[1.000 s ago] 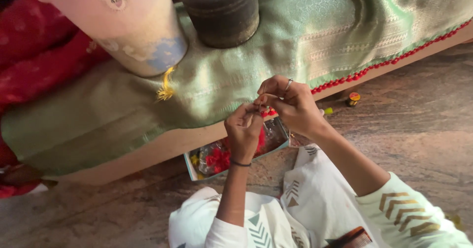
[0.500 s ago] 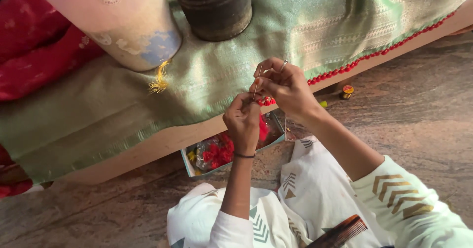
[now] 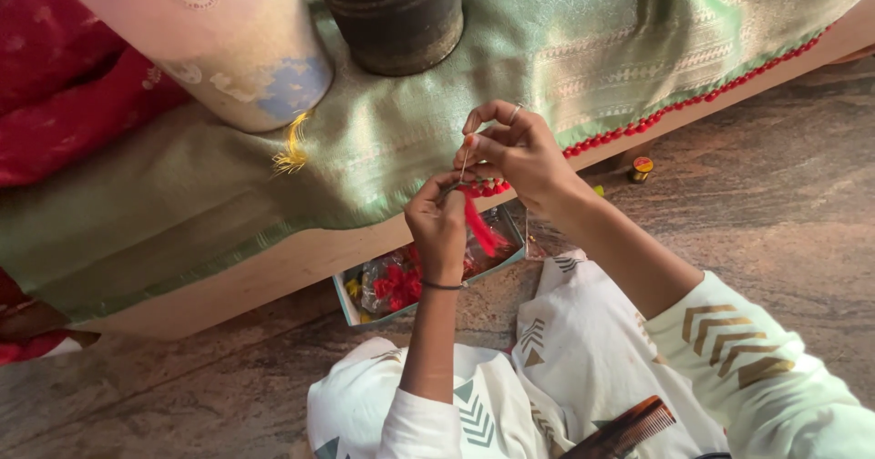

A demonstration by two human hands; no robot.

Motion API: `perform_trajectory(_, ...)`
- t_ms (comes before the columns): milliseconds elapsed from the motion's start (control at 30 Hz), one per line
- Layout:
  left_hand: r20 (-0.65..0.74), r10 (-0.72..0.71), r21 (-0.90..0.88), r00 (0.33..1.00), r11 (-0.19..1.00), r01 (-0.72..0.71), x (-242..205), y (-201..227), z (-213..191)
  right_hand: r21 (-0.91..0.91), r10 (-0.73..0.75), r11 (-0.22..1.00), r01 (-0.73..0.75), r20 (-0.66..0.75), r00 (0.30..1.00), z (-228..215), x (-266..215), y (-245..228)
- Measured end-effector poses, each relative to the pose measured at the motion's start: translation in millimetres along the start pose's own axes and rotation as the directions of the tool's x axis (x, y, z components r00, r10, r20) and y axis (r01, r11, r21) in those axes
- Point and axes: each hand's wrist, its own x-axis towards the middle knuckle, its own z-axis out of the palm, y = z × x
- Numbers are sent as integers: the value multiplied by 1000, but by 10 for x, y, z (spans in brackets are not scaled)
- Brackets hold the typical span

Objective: Cutting and attaching a decorative red pom-pom trim to the edge of a green fabric piece.

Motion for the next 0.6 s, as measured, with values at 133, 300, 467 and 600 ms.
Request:
perform_trajectory(133, 50, -119, -122, 992, 985, 124, 20, -51, -109, -55, -41, 998, 41, 3, 999, -73, 99, -169)
perform_trajectory(300, 144, -238, -199, 961, 944, 264, 25, -38, -236, -145, -191, 970, 197, 51, 980, -92, 306, -548)
perform_trajectory(467, 151, -255, -176, 955, 944, 280, 16, 12, -244, -118, -233, 964, 237, 53, 971, -128, 573, -726)
perform_trajectory(600, 139, -245, -121, 960, 958, 262, 30, 71, -241, -71, -270, 960, 272, 44, 962, -194, 705, -735)
